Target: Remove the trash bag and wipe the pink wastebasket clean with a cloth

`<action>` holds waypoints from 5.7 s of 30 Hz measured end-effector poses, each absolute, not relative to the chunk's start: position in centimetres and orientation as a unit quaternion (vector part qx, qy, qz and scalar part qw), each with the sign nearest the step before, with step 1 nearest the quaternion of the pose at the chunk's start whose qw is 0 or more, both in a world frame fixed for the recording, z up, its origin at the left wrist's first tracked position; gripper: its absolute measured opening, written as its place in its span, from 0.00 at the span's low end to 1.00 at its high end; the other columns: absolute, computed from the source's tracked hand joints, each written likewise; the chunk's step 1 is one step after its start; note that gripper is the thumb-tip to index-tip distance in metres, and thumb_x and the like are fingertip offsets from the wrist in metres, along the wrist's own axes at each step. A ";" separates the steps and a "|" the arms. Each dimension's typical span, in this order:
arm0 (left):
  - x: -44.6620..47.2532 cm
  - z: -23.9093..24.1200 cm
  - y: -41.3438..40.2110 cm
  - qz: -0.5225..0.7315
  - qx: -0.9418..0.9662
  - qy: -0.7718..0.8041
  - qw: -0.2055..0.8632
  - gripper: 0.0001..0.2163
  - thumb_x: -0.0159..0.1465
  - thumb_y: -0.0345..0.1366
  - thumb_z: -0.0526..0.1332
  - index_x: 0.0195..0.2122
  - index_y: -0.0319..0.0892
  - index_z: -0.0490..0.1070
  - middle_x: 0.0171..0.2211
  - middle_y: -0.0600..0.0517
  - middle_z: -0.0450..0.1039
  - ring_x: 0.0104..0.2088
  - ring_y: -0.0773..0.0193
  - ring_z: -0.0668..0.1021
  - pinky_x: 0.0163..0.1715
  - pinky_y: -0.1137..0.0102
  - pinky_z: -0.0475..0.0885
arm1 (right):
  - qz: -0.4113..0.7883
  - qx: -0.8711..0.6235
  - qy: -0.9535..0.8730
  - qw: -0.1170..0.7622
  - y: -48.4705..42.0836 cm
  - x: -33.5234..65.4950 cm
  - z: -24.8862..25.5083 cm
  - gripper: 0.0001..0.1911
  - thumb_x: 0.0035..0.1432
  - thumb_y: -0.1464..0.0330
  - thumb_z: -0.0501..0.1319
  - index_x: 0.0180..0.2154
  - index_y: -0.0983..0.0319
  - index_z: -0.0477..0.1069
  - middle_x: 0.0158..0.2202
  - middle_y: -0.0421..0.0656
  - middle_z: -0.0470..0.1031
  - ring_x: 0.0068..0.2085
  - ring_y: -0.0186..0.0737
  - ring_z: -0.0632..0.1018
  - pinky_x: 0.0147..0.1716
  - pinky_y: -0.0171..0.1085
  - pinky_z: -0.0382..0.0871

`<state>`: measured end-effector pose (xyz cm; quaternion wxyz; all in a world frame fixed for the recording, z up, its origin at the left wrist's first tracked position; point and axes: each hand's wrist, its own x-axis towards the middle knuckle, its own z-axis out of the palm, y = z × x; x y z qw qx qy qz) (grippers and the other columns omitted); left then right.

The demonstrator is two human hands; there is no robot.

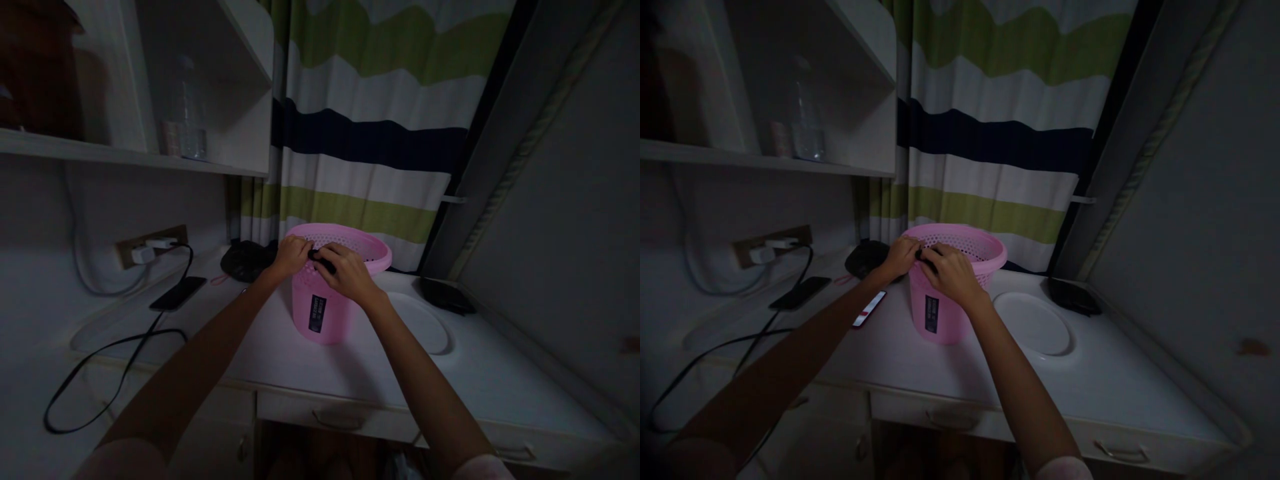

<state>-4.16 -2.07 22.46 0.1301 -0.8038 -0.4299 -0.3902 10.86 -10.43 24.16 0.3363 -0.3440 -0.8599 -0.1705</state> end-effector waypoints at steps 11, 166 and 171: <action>-4.1 22.7 -2.4 -0.401 -0.812 -0.401 0.138 0.18 0.61 0.34 0.46 0.21 0.36 0.72 0.23 0.45 0.73 0.27 0.62 0.73 0.34 0.66 0.62 | -0.053 -0.292 -0.881 0.368 -11.3 14.9 24.6 0.08 0.55 0.68 0.56 0.39 0.60 0.68 0.38 0.45 0.72 0.41 0.39 0.71 0.42 0.40 0.65; -5.3 22.2 -0.6 -0.283 -0.841 -0.340 0.312 0.15 0.61 0.33 0.46 0.32 0.37 0.72 0.25 0.45 0.74 0.28 0.61 0.73 0.30 0.67 0.65 | -0.318 -0.534 -0.695 0.362 -11.3 7.9 22.4 0.12 0.61 0.67 0.45 0.37 0.63 0.65 0.33 0.48 0.69 0.38 0.45 0.66 0.37 0.41 0.55; -5.2 22.5 -0.9 -0.298 -0.841 -0.348 0.288 0.14 0.60 0.31 0.46 0.31 0.38 0.72 0.27 0.46 0.74 0.29 0.60 0.74 0.31 0.67 0.66 | -0.324 -0.534 -0.698 0.350 -11.2 6.9 22.4 0.13 0.61 0.67 0.44 0.41 0.63 0.64 0.34 0.49 0.69 0.38 0.46 0.67 0.36 0.42 0.55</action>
